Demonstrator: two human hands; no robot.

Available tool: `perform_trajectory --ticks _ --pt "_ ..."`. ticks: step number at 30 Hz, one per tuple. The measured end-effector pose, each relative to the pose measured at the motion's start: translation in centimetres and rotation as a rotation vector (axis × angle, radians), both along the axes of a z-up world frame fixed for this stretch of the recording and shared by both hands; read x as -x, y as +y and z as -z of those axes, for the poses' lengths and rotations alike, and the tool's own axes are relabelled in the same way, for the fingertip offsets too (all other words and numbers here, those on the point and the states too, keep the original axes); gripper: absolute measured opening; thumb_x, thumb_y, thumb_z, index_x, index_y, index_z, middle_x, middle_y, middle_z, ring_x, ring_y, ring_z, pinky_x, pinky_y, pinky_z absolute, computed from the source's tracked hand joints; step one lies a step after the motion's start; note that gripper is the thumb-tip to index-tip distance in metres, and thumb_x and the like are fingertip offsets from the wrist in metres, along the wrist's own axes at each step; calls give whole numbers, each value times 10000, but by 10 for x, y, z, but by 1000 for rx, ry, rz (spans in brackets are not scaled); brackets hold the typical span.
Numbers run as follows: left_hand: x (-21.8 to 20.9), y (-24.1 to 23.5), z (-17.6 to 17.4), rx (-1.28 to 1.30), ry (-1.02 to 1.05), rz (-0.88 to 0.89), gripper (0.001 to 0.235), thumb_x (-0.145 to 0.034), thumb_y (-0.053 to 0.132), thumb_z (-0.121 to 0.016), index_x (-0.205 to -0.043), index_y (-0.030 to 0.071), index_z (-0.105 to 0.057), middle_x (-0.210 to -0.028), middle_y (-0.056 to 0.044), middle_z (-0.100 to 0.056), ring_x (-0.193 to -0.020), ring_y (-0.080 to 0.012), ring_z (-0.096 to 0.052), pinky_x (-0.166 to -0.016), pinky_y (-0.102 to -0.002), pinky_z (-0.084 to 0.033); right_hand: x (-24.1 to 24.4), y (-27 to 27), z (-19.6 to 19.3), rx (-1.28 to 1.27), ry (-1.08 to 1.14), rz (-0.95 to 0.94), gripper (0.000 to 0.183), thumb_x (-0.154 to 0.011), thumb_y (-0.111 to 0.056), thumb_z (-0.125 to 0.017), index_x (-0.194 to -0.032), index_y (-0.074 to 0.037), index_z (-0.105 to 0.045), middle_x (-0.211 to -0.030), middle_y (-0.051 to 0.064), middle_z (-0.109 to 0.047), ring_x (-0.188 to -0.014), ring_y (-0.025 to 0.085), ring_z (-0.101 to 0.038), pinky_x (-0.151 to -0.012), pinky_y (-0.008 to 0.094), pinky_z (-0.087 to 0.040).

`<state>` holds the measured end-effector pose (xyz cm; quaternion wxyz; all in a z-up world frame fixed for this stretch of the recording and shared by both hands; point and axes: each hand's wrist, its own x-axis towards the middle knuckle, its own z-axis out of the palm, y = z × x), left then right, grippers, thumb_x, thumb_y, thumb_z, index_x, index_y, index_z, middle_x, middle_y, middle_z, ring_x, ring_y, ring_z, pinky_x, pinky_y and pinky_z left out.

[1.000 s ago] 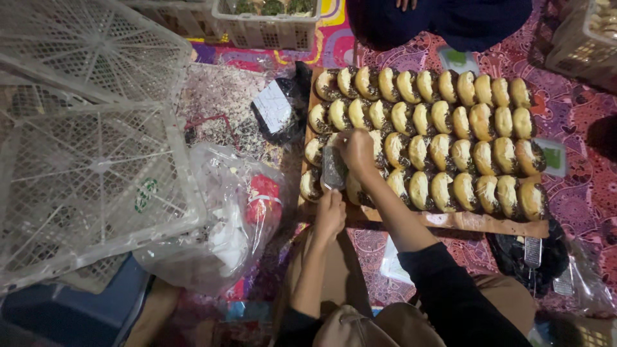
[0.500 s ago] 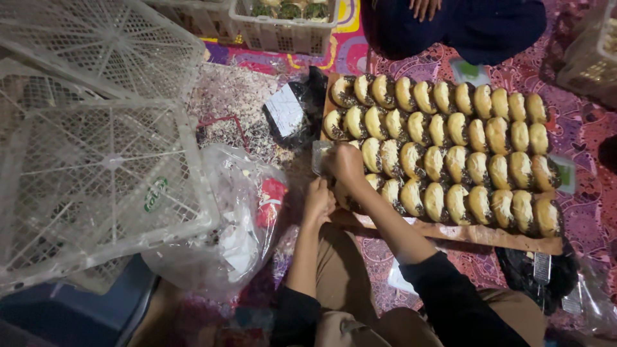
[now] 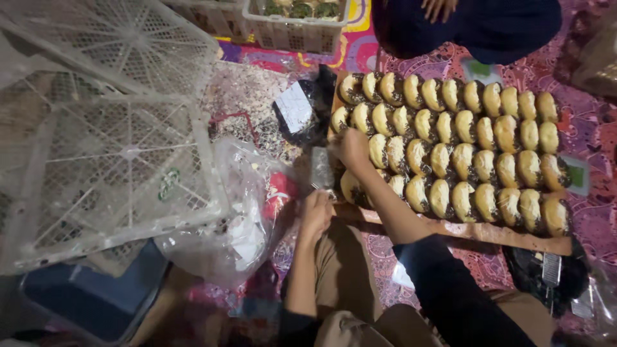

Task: The person grates a white topping onto rows of ring-shaped pastries arranged on a wooden board. They then pick up individual pastries, place them into small plastic bags, and set the bags into a nearby crate.

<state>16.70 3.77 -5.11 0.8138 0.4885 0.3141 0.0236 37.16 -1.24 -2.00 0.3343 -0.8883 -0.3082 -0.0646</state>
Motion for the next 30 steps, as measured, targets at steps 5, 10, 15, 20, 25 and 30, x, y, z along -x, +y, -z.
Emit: perform_trajectory --ticks 5,10,15,20,25,30 --pt "38 46 -14 -481 -207 -67 268 -1123 249 -469 -927 117 -595 -681 70 -455 -554 -6 -433 -459 -202 -342 4 -41 -70 -191 278 101 204 -864 -193 -819 -989 -33 -808 -808 153 -772 -664 213 -730 -641 319 -545" --pt "6 116 -16 129 -110 -120 175 -1042 230 -522 -924 120 -590 -636 45 -475 -448 -56 -358 -393 -218 -240 7 -144 -96 -534 502 -14 315 -899 -206 -790 -1156 -27 -762 -895 12 -774 -793 68 -689 -702 225 -541" --pt "-62 81 -12 861 -726 -203 119 -1092 119 -559 -988 69 -533 -687 27 -455 -450 -43 -338 -384 -194 -260 33 -281 -58 -843 918 238 295 -942 -157 -735 -1209 -33 -749 -962 19 -738 -792 89 -655 -632 240 -487" --pt "-125 -78 -69 409 -324 -2 185 -1054 215 -563 -894 141 -504 -619 50 -440 -382 -30 -301 -273 -202 -180 41 -419 -13 -1156 886 527 273 -930 -92 -698 -1188 -2 -687 -1029 96 -714 -835 183 -704 -698 292 -578" --pt "-203 -273 -96 314 -171 366 224 -1096 282 -440 -926 151 -503 -652 45 -473 -389 -39 -318 -300 -223 -220 -20 -520 2 -1218 584 653 294 -977 -44 -730 -1233 90 -673 -1145 142 -698 -975 168 -693 -856 250 -566" --pt "-261 -353 -60 274 -279 449 307 -1110 321 -394 -881 130 -467 -567 27 -406 -342 -66 -302 -273 -237 -225 -105 -568 -1 -1167 568 607 400 -933 -52 -701 -1315 55 -652 -1198 137 -720 -986 172 -729 -868 252 -581"
